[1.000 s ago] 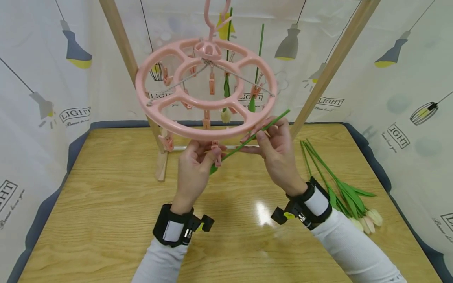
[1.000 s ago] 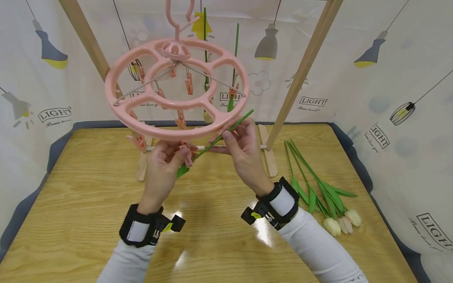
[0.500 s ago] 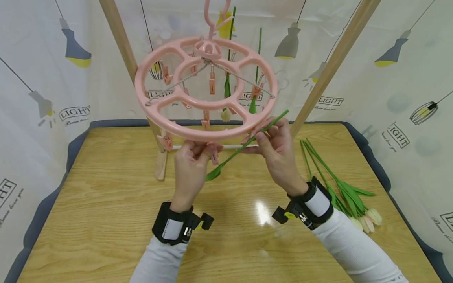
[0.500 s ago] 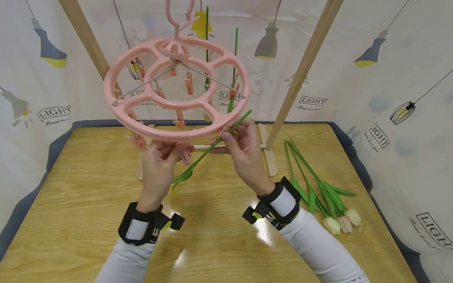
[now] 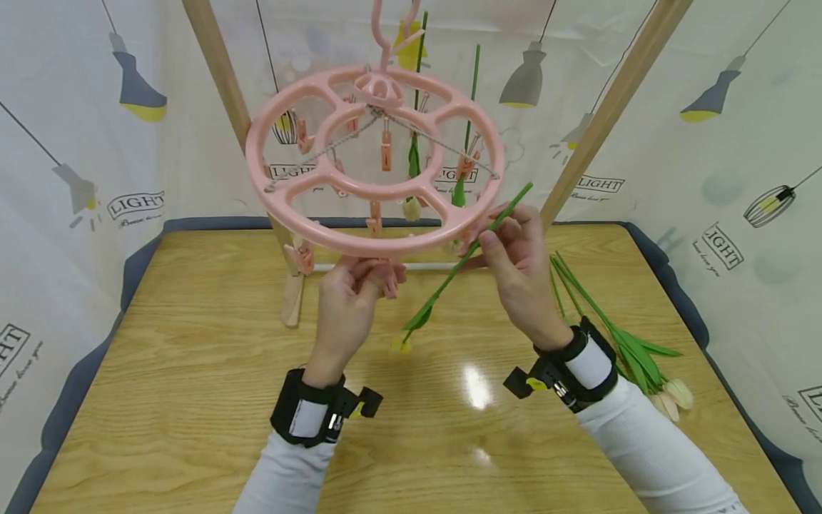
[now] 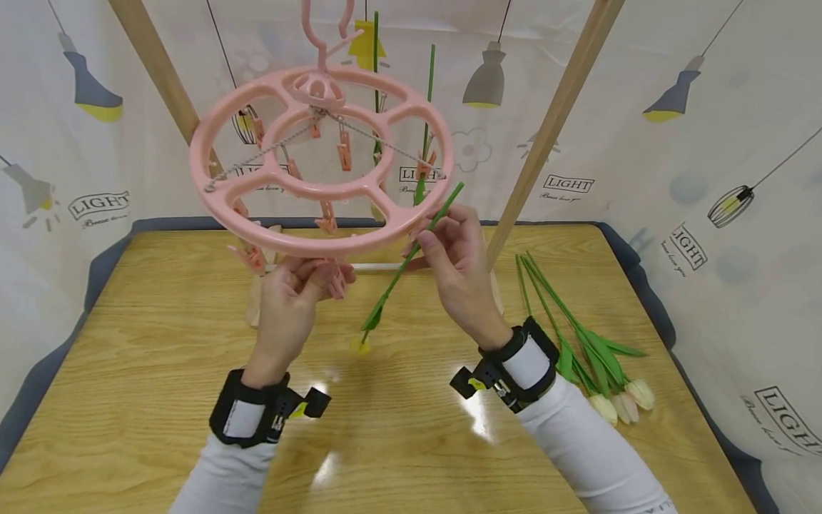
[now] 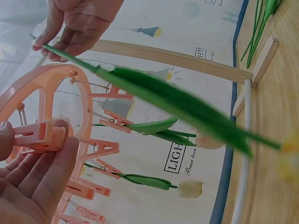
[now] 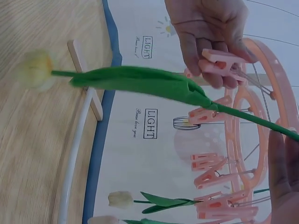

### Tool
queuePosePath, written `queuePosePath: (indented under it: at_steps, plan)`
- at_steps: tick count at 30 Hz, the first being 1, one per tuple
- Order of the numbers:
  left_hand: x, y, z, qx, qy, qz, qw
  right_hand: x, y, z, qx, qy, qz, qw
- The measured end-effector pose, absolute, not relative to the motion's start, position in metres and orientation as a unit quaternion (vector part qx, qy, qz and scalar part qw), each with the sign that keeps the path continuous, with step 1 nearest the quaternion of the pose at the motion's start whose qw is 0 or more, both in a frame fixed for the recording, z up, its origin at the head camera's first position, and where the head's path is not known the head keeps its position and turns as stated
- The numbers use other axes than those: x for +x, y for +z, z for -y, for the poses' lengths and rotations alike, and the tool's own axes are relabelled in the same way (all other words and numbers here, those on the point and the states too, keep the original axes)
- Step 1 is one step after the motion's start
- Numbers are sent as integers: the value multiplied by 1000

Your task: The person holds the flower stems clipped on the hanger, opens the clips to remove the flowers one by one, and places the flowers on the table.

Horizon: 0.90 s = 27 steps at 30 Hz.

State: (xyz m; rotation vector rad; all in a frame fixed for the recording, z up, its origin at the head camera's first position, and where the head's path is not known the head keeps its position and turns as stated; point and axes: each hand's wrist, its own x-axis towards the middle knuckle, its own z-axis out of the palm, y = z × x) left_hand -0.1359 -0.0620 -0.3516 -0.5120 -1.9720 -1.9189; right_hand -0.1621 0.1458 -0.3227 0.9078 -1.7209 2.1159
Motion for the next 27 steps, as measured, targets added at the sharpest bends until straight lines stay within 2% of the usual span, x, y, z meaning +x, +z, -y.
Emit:
queuePosePath:
  at_steps: [12,20,27]
  plan:
    - [-134,-352,68,-166,-688,697,117,-166,-318,-162,294,707,622,164]
    - [-134,-353,69,-188,-695,684,120,-170,-309,-175,295,723,600,175]
    - [-135,-355,69,-191,-699,679,121,-173,-299,-191,278,714,606,213]
